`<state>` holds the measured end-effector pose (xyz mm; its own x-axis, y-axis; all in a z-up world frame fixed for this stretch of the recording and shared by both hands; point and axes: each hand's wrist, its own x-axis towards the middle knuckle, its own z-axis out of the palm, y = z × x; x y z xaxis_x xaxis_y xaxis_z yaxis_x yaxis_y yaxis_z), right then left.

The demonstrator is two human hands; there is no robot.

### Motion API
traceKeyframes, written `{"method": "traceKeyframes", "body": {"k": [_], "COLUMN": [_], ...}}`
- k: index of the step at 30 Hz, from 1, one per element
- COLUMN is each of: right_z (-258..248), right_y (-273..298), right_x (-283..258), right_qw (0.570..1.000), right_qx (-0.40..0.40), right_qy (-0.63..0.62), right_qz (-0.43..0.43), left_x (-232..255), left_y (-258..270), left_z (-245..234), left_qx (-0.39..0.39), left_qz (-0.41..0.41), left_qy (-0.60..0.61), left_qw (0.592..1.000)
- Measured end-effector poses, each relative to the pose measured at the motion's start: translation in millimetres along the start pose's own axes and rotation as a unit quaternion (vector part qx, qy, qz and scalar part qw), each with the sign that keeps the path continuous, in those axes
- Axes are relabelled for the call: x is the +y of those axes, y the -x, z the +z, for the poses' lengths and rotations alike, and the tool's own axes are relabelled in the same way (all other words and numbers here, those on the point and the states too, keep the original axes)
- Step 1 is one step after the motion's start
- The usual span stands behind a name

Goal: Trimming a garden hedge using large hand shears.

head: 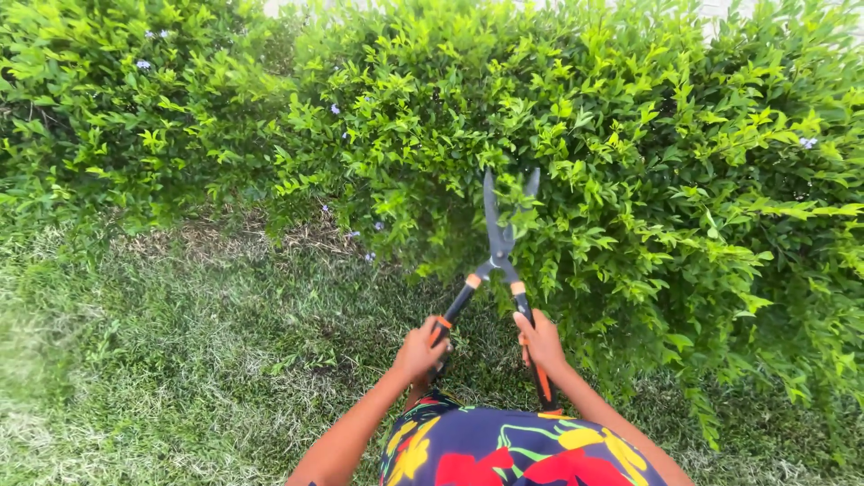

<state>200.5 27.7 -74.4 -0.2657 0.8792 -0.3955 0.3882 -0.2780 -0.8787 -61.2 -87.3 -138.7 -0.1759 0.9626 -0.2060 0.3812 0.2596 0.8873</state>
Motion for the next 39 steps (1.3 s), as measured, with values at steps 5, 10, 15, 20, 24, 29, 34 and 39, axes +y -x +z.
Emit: {"method": "traceKeyframes", "body": {"k": [5,10,15,20,24,29,34,39], "right_z": [38,46,43,1,-40,-52,-48,-44], "right_y": [-8,1,40,56,96,114,132,161], "right_x": [-8,-14,-14,50,81,175,206,152], "right_qw": [0.993,0.988,0.990,0.997,0.997,0.971,0.966,0.968], "right_qx": [0.033,0.080,0.052,0.074,0.028,0.035,0.034,0.012], "right_qy": [-0.112,-0.121,-0.130,-0.036,0.070,0.226,0.251,0.248], "right_qz": [0.006,-0.054,-0.018,-0.002,0.018,-0.064,-0.043,-0.030], "left_x": [37,31,18,11,23,18,-9,-24], "left_y": [-7,2,30,53,76,103,119,135], "left_z": [38,66,66,22,-28,-45,-31,-22], "left_qx": [0.032,0.099,0.052,0.016,-0.061,-0.113,-0.121,-0.124], "left_qz": [0.000,0.069,0.059,0.057,0.082,0.115,0.122,0.066], "left_qy": [0.026,0.069,0.060,-0.008,-0.076,-0.126,-0.158,-0.151], "left_qw": [0.999,0.990,0.995,0.998,0.992,0.979,0.972,0.979]}}
